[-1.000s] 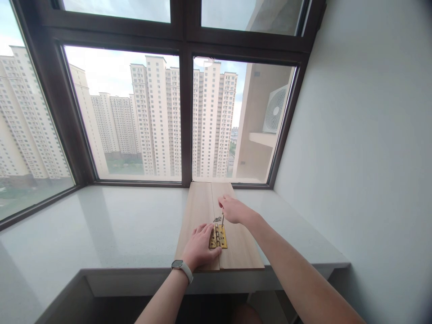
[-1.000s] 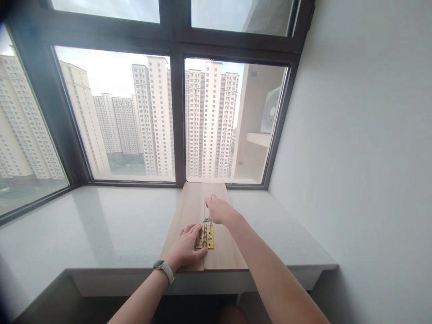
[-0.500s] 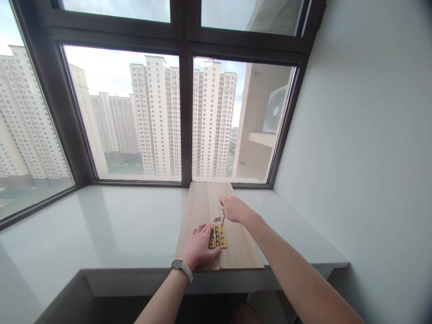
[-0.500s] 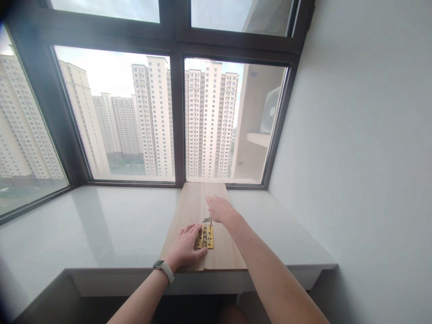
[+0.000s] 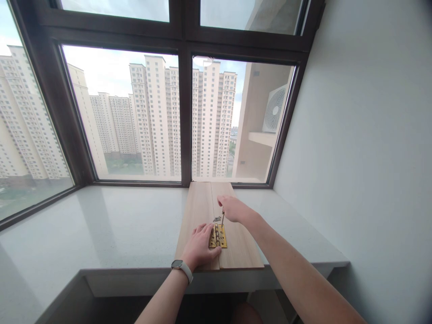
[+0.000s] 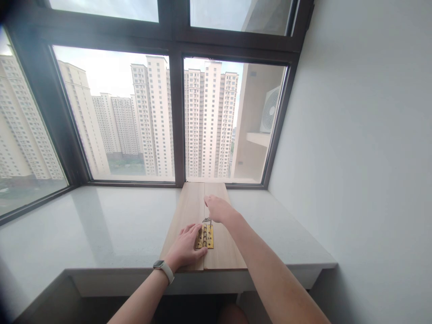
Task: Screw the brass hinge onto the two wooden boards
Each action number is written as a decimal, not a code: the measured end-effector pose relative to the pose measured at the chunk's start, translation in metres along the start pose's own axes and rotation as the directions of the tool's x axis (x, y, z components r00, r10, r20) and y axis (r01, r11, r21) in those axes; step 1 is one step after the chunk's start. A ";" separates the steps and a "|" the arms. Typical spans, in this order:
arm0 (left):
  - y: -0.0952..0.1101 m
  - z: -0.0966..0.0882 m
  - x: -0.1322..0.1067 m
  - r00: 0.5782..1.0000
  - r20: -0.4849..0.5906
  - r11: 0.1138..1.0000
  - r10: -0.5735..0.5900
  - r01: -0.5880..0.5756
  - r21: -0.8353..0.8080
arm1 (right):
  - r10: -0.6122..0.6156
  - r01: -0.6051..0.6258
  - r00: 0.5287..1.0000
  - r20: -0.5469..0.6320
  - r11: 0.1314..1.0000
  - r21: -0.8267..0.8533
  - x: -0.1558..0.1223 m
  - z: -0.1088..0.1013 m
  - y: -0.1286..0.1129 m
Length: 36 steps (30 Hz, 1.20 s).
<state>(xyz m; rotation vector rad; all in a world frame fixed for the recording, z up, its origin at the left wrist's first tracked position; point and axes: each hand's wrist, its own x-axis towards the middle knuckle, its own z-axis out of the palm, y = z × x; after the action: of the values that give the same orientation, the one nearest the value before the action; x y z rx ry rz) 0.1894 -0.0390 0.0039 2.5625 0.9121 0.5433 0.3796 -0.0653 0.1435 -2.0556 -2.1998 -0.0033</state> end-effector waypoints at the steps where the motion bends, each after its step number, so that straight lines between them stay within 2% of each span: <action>1: 0.001 -0.001 0.000 1.000 0.004 1.000 -0.001 0.001 -0.001 | -0.001 0.001 1.000 -0.008 1.000 0.003 0.000 0.000 0.000; 13: 0.001 0.000 0.000 1.000 -0.003 1.000 -0.001 0.001 -0.003 | 0.089 -0.089 0.996 -0.012 0.994 -0.065 -0.001 0.002 -0.002; 21: 0.003 -0.003 -0.001 1.000 -0.007 1.000 -0.014 0.014 0.001 | 0.022 -0.023 0.998 0.059 0.999 0.030 -0.001 0.002 0.001; 29: -0.001 -0.001 -0.001 1.000 -0.009 1.000 0.001 -0.001 -0.011 | 0.016 -0.016 1.000 -0.019 1.000 0.005 0.001 0.004 0.006; 36: -0.002 0.001 0.000 1.000 -0.010 1.000 0.004 -0.004 -0.010 | 0.083 -0.085 0.996 -0.031 0.994 -0.069 -0.001 0.005 0.002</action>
<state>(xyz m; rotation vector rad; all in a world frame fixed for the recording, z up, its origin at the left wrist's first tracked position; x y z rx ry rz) 0.1888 -0.0379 0.0022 2.5561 0.9054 0.5613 0.3815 -0.0660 0.1379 -2.1696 -2.1253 -0.1019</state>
